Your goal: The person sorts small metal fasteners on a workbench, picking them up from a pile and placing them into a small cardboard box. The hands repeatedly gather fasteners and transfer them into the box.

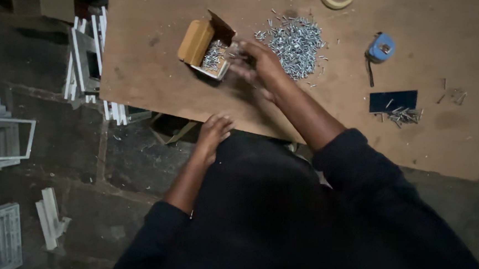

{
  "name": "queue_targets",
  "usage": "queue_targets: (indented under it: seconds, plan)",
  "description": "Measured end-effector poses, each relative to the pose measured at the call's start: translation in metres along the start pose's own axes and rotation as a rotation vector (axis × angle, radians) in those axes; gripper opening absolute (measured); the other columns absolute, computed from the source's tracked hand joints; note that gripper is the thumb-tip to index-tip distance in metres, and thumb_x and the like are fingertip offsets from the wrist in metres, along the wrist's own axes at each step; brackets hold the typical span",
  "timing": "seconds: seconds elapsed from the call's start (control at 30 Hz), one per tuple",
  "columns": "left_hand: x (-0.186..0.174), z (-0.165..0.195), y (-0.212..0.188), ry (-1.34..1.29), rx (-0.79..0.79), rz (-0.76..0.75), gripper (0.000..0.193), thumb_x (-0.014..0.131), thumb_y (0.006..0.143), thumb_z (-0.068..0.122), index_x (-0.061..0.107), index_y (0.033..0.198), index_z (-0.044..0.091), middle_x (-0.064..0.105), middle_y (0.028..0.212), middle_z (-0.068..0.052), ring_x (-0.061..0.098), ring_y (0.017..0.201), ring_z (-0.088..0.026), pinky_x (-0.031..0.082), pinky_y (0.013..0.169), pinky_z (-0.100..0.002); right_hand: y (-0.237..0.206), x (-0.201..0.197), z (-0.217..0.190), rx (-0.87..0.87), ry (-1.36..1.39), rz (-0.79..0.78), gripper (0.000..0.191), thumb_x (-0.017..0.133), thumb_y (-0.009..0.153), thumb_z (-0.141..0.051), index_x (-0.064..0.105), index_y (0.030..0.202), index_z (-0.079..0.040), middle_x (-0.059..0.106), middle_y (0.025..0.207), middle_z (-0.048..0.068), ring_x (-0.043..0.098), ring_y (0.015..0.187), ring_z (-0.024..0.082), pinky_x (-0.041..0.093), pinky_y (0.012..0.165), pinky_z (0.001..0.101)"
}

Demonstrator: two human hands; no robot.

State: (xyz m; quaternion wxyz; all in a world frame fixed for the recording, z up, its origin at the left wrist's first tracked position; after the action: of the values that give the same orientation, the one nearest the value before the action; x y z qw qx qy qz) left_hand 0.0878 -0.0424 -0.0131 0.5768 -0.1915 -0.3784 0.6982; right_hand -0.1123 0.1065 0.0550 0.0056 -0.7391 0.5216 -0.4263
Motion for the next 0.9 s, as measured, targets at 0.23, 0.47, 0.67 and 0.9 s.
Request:
queue_targets:
  seconds: [0.23, 0.47, 0.67, 0.9]
  plan:
    - [0.023, 0.007, 0.026, 0.143, 0.096, -0.02, 0.038, 0.062, 0.098, 0.025, 0.065, 0.131, 0.005, 0.071, 0.109, -0.009, 0.066, 0.093, -0.016, 0.053, 0.082, -0.03, -0.058, -0.042, 0.025, 0.095, -0.048, 0.307, 0.022, 0.056, 0.103, -0.029, 0.053, 0.118, -0.013, 0.06, 0.094, 0.009, 0.065, 0.076, 0.026, 0.06, 0.07, 0.0493]
    - [0.107, 0.069, 0.074, 0.747, 0.611, -0.028, 0.051, 0.076, 0.083, 0.019, 0.062, 0.131, 0.008, 0.066, 0.122, -0.014, 0.072, 0.102, -0.029, 0.057, 0.089, -0.038, -0.181, -0.183, 0.075, 0.114, 0.096, 0.611, 0.028, 0.052, 0.101, -0.029, 0.064, 0.099, -0.004, 0.07, 0.09, 0.012, 0.071, 0.08, 0.025, 0.061, 0.074, 0.0394]
    - [0.164, 0.129, 0.078, 1.39, 0.598, -0.087, 0.067, 0.084, 0.074, 0.02, 0.058, 0.135, 0.016, 0.048, 0.14, -0.015, 0.059, 0.11, -0.043, 0.05, 0.092, -0.051, -0.218, -0.225, 0.097, -0.017, 0.229, 0.757, 0.025, 0.058, 0.099, -0.028, 0.063, 0.1, -0.003, 0.068, 0.086, 0.012, 0.069, 0.078, 0.025, 0.057, 0.07, 0.0369]
    - [0.158, 0.114, 0.095, 1.364, 0.763, -0.123, 0.036, 0.075, 0.078, 0.013, 0.068, 0.114, 0.01, 0.063, 0.119, -0.017, 0.063, 0.108, -0.04, 0.052, 0.093, -0.049, -0.198, -0.187, 0.099, -0.142, 0.285, 0.706, 0.019, 0.056, 0.098, -0.022, 0.062, 0.108, -0.006, 0.066, 0.087, 0.009, 0.067, 0.074, 0.023, 0.056, 0.068, 0.0385]
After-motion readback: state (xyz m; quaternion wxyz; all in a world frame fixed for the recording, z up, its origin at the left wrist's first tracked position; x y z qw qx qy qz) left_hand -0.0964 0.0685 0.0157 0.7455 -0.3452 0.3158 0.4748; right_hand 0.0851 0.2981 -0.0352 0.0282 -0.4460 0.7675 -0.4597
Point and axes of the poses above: each hand's wrist, its own y-axis towards the middle knuckle, its own x-axis out of the palm, z = x × y, the point moved 5 cm from there along y, towards the middle knuckle
